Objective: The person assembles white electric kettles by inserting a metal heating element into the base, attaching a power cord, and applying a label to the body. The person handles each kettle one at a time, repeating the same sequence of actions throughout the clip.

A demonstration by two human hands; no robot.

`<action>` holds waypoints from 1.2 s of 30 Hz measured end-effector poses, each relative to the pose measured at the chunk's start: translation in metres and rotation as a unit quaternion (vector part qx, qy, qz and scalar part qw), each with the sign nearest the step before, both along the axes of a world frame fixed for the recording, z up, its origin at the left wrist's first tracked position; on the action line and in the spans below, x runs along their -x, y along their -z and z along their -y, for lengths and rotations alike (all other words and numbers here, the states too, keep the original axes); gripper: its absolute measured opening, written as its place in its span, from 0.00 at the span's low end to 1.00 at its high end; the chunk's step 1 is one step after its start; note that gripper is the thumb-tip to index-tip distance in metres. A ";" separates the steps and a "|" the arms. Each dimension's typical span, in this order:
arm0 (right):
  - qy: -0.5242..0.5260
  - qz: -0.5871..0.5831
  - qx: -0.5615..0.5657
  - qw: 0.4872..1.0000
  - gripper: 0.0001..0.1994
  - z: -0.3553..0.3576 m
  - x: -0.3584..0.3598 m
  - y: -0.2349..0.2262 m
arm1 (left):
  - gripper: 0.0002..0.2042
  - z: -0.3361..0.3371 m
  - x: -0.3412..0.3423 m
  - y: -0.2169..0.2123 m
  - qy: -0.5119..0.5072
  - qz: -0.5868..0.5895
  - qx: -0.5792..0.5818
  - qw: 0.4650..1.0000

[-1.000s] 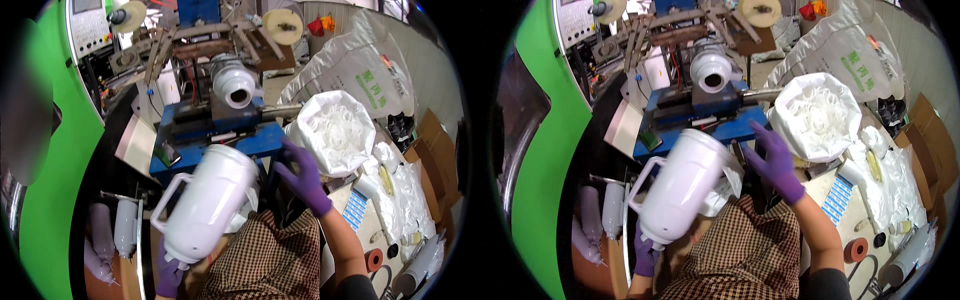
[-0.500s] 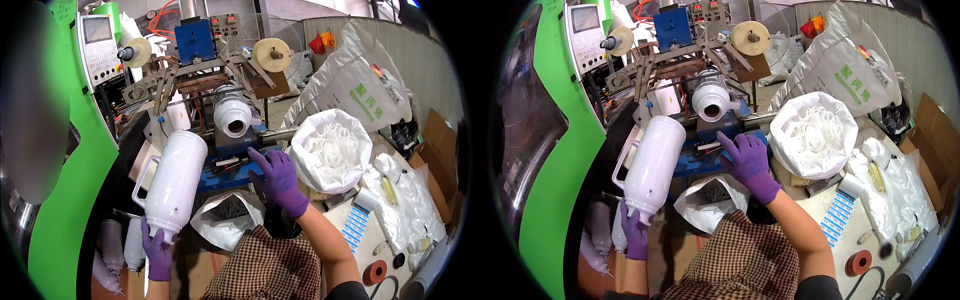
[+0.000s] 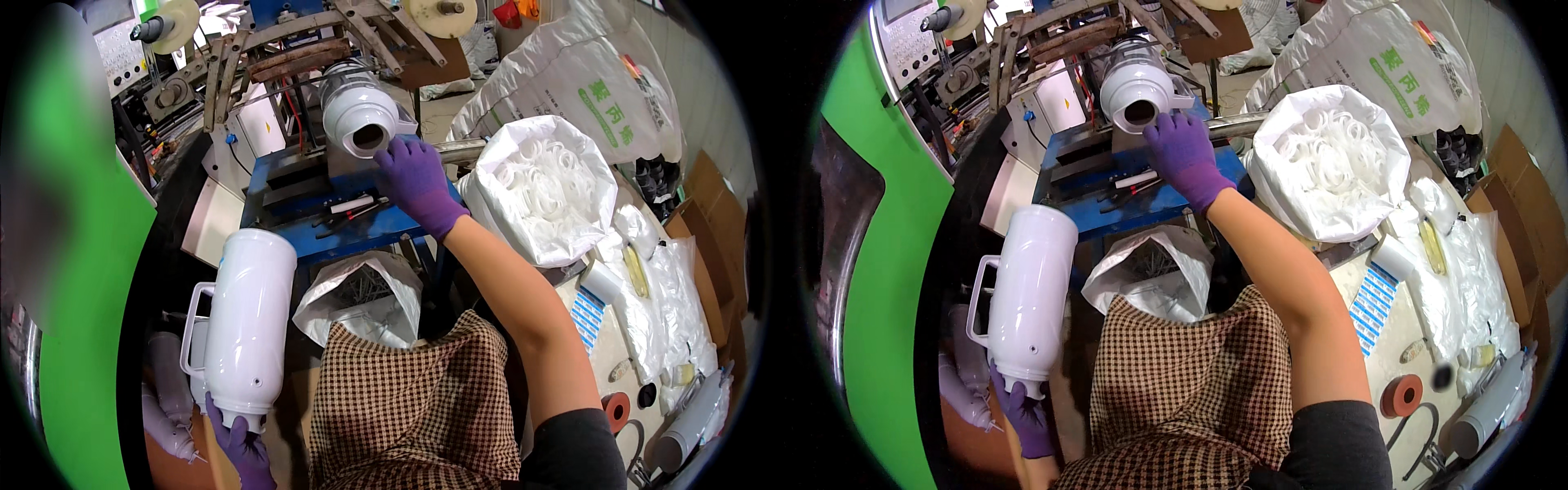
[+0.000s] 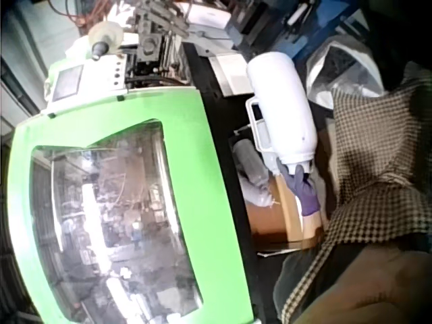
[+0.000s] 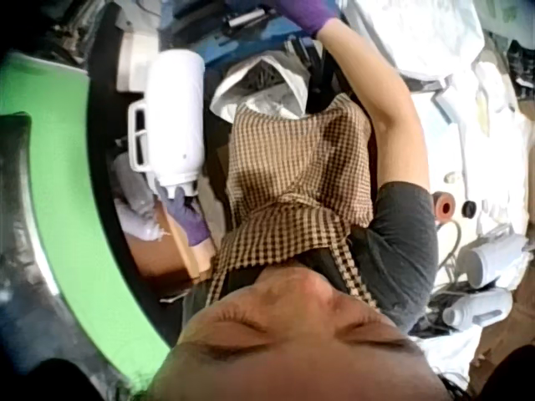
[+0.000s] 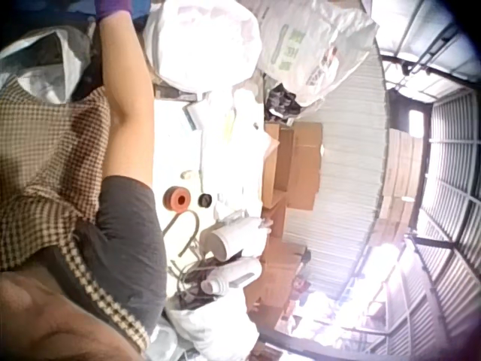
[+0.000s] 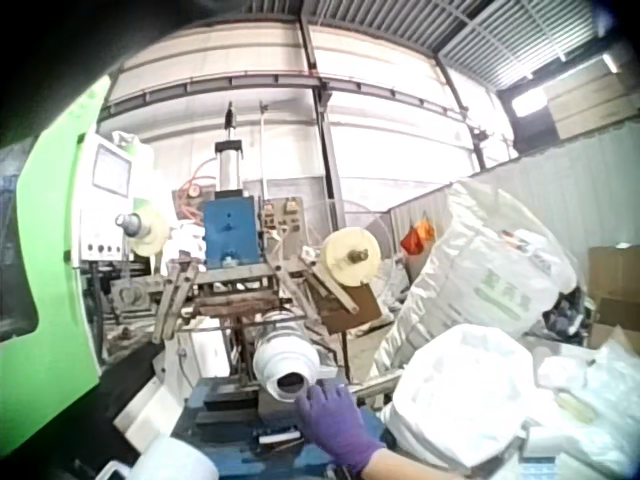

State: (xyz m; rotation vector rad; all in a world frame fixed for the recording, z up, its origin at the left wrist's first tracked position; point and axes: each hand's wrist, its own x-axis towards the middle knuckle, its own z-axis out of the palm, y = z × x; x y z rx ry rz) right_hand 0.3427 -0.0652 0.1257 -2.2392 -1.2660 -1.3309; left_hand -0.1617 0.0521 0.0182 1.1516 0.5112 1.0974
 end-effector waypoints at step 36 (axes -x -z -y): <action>0.112 -0.334 -0.270 0.896 0.18 0.332 0.109 0.056 | 0.37 0.028 -0.371 -0.147 -0.152 -0.287 -0.760 0.563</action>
